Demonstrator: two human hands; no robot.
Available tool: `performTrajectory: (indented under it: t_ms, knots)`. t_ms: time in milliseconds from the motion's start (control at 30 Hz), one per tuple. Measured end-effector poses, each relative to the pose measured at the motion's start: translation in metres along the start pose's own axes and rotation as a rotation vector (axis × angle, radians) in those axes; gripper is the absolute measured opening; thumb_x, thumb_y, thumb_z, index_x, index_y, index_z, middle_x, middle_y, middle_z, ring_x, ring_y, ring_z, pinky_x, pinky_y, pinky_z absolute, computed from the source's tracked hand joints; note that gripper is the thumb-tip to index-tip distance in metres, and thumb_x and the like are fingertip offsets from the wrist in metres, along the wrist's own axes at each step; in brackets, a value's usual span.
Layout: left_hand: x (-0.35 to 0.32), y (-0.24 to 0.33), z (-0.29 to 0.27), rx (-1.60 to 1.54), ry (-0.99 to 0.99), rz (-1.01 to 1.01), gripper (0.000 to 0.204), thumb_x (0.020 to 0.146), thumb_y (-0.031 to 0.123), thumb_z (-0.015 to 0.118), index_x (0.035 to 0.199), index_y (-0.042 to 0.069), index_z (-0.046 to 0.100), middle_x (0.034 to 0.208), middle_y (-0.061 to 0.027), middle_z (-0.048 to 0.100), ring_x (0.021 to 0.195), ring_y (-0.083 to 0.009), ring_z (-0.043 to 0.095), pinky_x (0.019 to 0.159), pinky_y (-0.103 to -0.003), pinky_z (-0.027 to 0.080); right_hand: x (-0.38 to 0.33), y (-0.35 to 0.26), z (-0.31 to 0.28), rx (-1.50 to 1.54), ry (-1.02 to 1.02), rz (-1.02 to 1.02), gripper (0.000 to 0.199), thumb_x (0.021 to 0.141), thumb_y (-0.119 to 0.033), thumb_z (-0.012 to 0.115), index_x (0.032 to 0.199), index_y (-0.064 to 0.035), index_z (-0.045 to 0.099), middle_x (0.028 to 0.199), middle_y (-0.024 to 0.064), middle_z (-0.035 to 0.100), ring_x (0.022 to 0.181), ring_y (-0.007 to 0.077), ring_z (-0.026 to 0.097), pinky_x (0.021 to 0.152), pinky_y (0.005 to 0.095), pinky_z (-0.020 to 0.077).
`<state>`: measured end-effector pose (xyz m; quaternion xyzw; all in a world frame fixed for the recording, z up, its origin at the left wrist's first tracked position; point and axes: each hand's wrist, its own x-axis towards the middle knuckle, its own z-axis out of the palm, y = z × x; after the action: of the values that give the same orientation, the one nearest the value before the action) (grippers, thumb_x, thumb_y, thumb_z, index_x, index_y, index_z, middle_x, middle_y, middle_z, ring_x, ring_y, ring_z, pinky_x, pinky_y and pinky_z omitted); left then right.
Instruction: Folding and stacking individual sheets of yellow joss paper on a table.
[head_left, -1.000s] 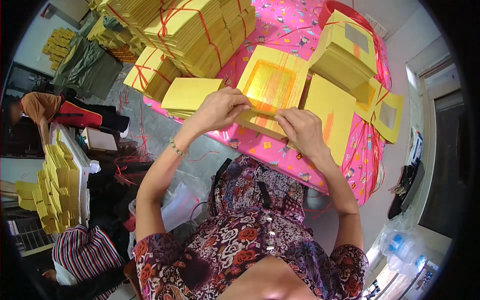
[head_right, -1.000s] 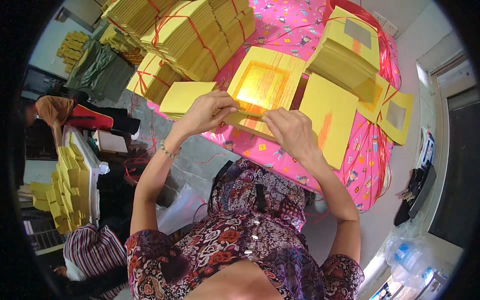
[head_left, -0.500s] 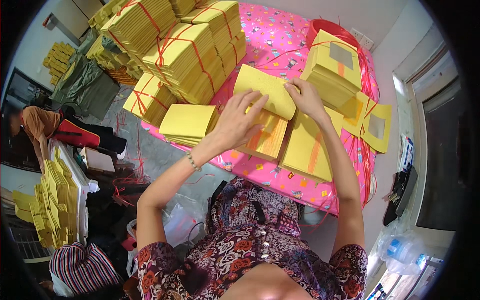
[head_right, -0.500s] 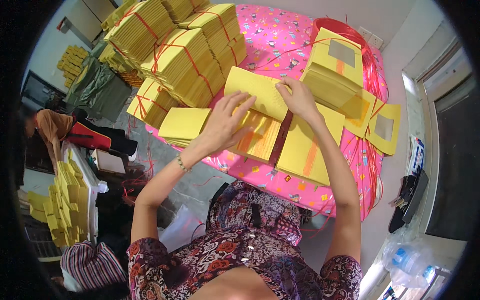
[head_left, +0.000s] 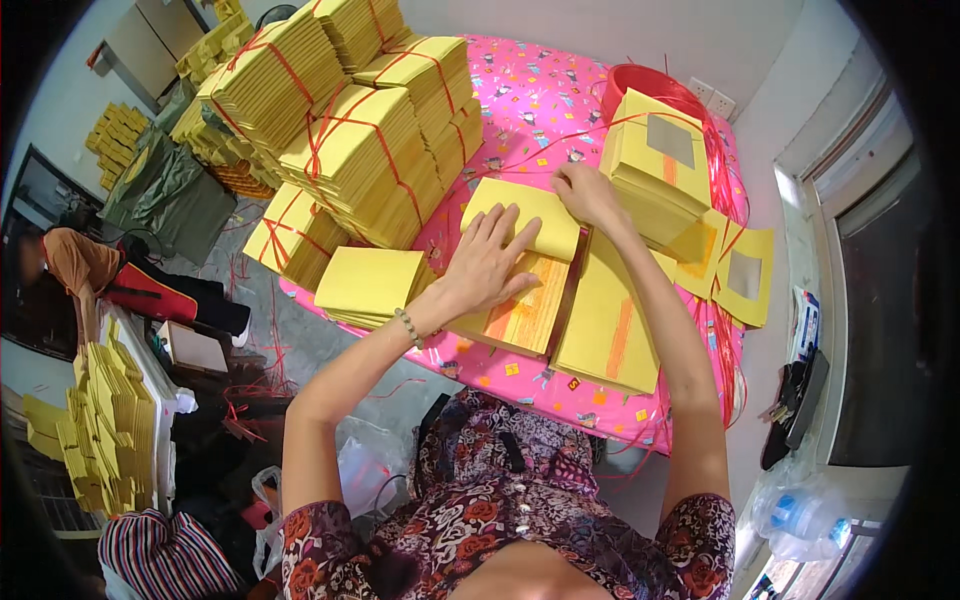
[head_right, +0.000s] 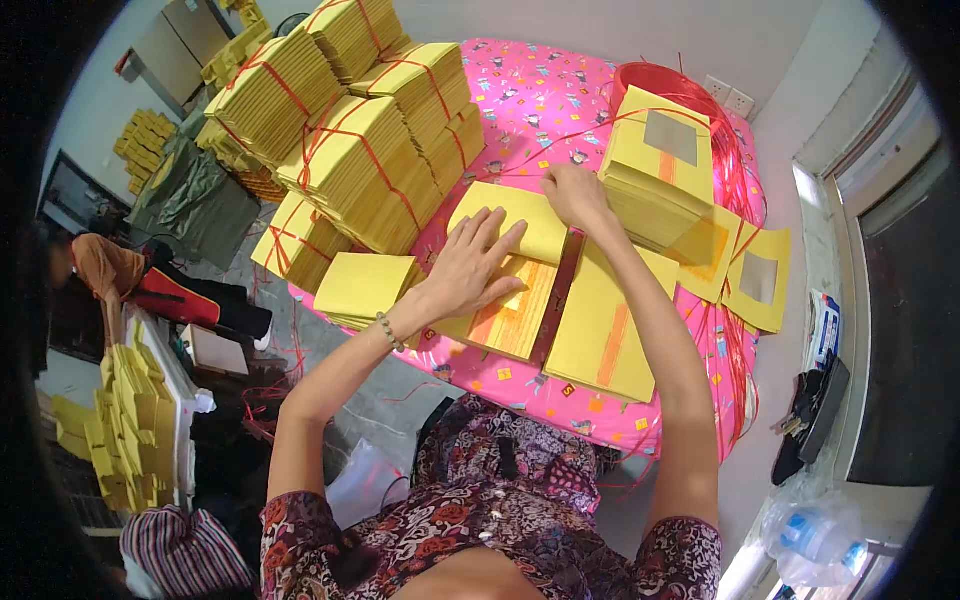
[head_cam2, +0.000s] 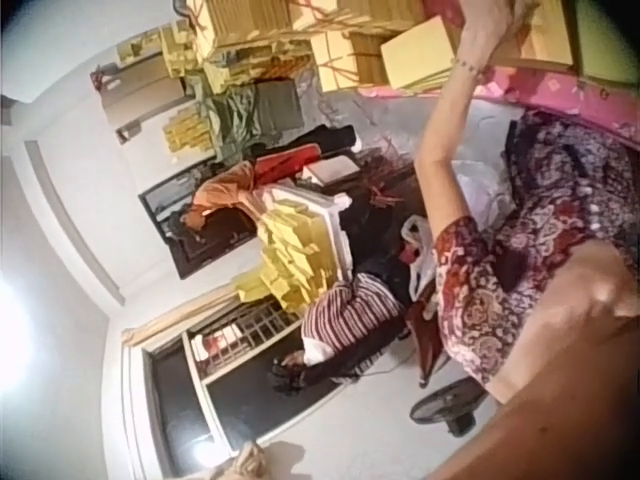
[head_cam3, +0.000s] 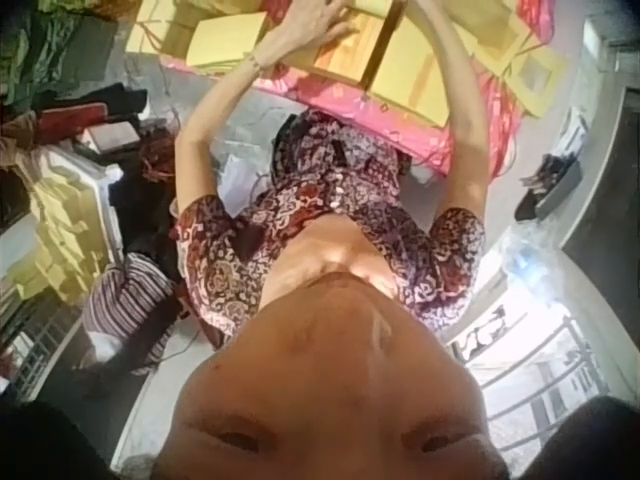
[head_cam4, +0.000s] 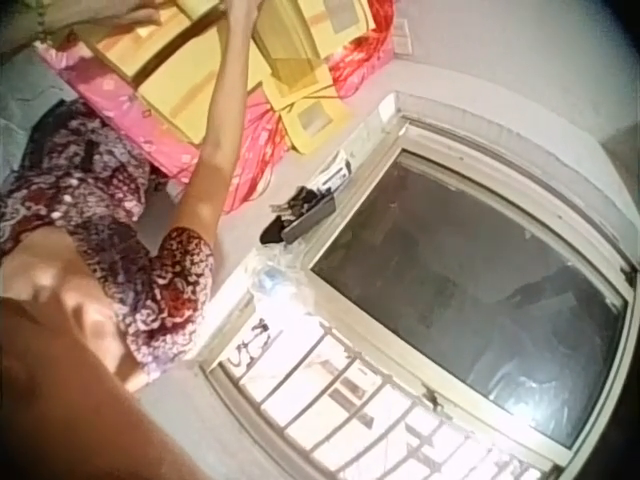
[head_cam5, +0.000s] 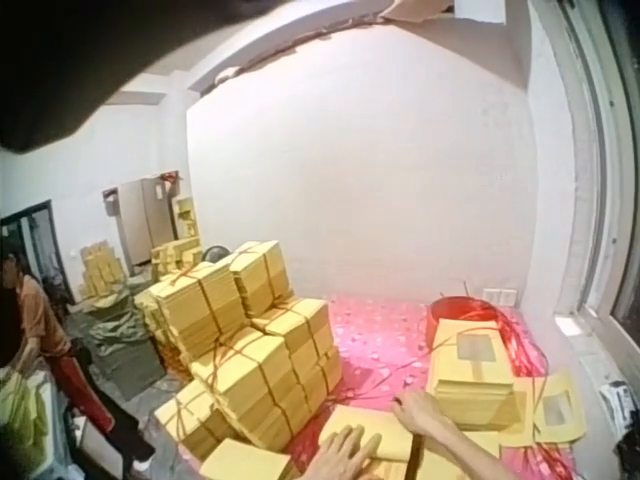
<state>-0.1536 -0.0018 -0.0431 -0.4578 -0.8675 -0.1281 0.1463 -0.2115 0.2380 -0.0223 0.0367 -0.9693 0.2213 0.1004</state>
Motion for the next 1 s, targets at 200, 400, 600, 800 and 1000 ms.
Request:
performTrajectory:
  t_ms: [200, 400, 600, 800, 1000]
  knots:
    - [0.001, 0.001, 0.001, -0.002, 0.000, -0.011, 0.077, 0.092, 0.053, 0.059, 0.150, 0.009, 0.035, 0.146, -0.0266, 0.038, 0.135, -0.0448, 0.037, 0.111, -0.055, 0.031, 0.034, 0.004, 0.022, 0.182, -0.281, -0.025, 0.034, 0.093, -0.029, 0.058, 0.107, -0.0005, 0.070, 0.097, 0.0200, 0.071, 0.091, 0.0335, 0.068, 0.082, 0.0420, 0.0512]
    - [0.003, -0.001, 0.001, -0.002, -0.005, 0.003, 0.076, 0.093, 0.053, 0.059, 0.150, 0.009, 0.036, 0.145, -0.0265, 0.039, 0.135, -0.0442, 0.037, 0.111, -0.054, 0.031, 0.051, 0.016, 0.030, 0.245, -0.335, -0.090, 0.030, 0.088, -0.028, 0.059, 0.096, -0.0020, 0.072, 0.085, 0.0179, 0.071, 0.075, 0.0265, 0.067, 0.073, 0.0390, 0.0512]
    - [0.003, 0.001, -0.006, -0.007, -0.048, -0.002, 0.074, 0.093, 0.051, 0.060, 0.150, 0.010, 0.036, 0.146, -0.0257, 0.040, 0.135, -0.0438, 0.037, 0.111, -0.054, 0.031, 0.059, 0.019, 0.019, 0.425, -0.485, -0.056, 0.020, 0.079, -0.020, 0.071, 0.093, -0.0061, 0.077, 0.082, 0.0067, 0.074, 0.075, 0.0139, 0.066, 0.071, 0.0317, 0.0519]
    - [0.003, 0.000, -0.007, -0.010, -0.059, 0.030, 0.073, 0.092, 0.050, 0.060, 0.150, 0.011, 0.037, 0.144, -0.0268, 0.041, 0.134, -0.0442, 0.037, 0.111, -0.054, 0.031, 0.061, 0.013, 0.017, 0.273, -0.497, -0.084, 0.022, 0.081, -0.019, 0.072, 0.096, -0.0029, 0.076, 0.082, 0.0058, 0.075, 0.074, 0.0130, 0.067, 0.068, 0.0309, 0.0527]
    - [0.002, 0.000, -0.006, -0.013, -0.069, 0.029, 0.072, 0.093, 0.048, 0.059, 0.150, 0.011, 0.036, 0.145, -0.0275, 0.040, 0.135, -0.0444, 0.036, 0.111, -0.054, 0.031, 0.057, 0.008, 0.015, 0.187, -0.436, -0.153, 0.022, 0.079, -0.020, 0.071, 0.096, -0.0065, 0.077, 0.085, 0.0089, 0.075, 0.074, 0.0184, 0.069, 0.068, 0.0341, 0.0526]
